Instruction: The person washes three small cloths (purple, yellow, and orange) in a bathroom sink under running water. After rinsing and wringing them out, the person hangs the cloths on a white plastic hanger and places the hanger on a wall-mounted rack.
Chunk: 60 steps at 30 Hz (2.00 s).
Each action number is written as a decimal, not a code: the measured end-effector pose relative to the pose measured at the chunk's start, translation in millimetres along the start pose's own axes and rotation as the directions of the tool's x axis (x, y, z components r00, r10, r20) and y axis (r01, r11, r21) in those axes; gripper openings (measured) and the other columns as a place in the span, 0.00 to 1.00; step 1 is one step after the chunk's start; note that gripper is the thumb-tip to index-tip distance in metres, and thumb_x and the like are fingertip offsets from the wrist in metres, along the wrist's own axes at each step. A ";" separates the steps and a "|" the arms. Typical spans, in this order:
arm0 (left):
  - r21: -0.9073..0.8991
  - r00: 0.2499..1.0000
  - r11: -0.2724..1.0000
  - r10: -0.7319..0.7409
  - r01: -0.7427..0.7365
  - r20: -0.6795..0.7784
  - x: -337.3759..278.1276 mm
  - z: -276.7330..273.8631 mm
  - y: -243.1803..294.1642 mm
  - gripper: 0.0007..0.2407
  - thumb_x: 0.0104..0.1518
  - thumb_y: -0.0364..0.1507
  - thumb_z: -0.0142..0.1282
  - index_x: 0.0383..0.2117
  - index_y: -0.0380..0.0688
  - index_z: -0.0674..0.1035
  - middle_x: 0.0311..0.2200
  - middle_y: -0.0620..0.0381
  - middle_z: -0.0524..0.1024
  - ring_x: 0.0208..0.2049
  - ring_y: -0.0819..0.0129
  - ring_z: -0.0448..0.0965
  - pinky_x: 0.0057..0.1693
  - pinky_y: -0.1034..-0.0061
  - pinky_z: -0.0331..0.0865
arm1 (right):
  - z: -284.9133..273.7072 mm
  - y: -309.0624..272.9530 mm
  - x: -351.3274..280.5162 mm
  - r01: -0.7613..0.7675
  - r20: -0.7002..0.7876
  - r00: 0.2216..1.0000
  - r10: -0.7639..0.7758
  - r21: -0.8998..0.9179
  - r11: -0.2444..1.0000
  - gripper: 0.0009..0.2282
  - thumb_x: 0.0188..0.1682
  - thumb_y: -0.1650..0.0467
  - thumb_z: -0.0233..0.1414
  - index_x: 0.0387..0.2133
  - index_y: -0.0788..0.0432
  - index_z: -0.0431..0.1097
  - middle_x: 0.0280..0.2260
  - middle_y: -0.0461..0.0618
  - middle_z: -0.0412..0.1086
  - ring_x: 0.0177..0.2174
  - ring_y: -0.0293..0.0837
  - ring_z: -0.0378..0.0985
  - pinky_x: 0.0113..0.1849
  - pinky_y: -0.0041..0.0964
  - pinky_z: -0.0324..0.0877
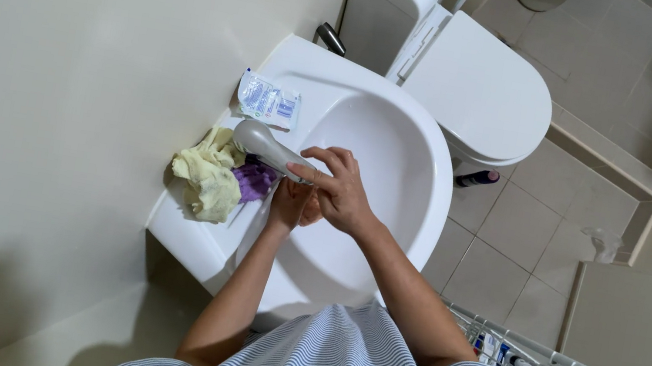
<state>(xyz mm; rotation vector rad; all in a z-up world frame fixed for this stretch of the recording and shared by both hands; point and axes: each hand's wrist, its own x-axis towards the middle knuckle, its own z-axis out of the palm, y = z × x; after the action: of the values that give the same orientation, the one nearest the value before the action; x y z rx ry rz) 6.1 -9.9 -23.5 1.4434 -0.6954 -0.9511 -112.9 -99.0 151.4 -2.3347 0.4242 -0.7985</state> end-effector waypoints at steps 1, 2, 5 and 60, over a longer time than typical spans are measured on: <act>-0.001 1.000 1.000 0.002 -0.002 0.001 3.6 2.3 -15.1 0.13 0.61 0.35 0.56 0.43 0.37 0.74 0.35 0.56 0.77 0.38 0.69 0.78 0.43 0.74 0.72 | 1.1 0.9 -2.4 0.001 0.000 1.000 -0.001 -0.002 1.000 0.31 0.37 0.83 0.49 0.52 0.37 0.76 0.55 0.44 0.69 0.52 0.55 0.64 0.55 0.48 0.63; -0.107 0.999 0.994 0.028 -0.032 -0.038 4.7 3.7 -30.9 0.13 0.59 0.32 0.61 0.42 0.37 0.73 0.34 0.58 0.77 0.36 0.71 0.78 0.42 0.77 0.71 | 3.2 0.8 -6.2 -0.021 0.008 1.000 0.021 0.008 1.000 0.31 0.38 0.83 0.48 0.53 0.39 0.75 0.56 0.44 0.68 0.51 0.54 0.64 0.56 0.47 0.64; -0.255 0.980 0.955 -0.178 0.150 -0.091 -4.1 14.3 -9.2 0.13 0.55 0.29 0.66 0.38 0.36 0.73 0.29 0.57 0.75 0.28 0.69 0.74 0.34 0.73 0.67 | 12.9 13.8 -22.3 -0.095 -0.007 0.995 0.096 0.079 0.992 0.27 0.44 0.81 0.47 0.57 0.44 0.72 0.58 0.48 0.65 0.52 0.54 0.64 0.57 0.48 0.64; 0.500 0.690 0.528 0.690 -0.686 0.218 -22.5 91.2 68.6 0.09 0.56 0.25 0.53 0.40 0.41 0.82 0.48 0.53 0.79 0.53 0.53 0.77 0.66 0.58 0.66 | 74.5 151.1 -107.2 -0.214 0.495 0.387 0.778 0.869 -0.446 0.16 0.58 0.61 0.40 0.43 0.59 0.70 0.39 0.47 0.74 0.38 0.40 0.79 0.45 0.33 0.73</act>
<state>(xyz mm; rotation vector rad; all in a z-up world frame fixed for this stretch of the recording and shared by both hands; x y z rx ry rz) -75.9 -43.3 52.0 1.4386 -1.4975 -0.0867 -161.8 -127.5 -40.2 -0.1463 0.8184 -0.5823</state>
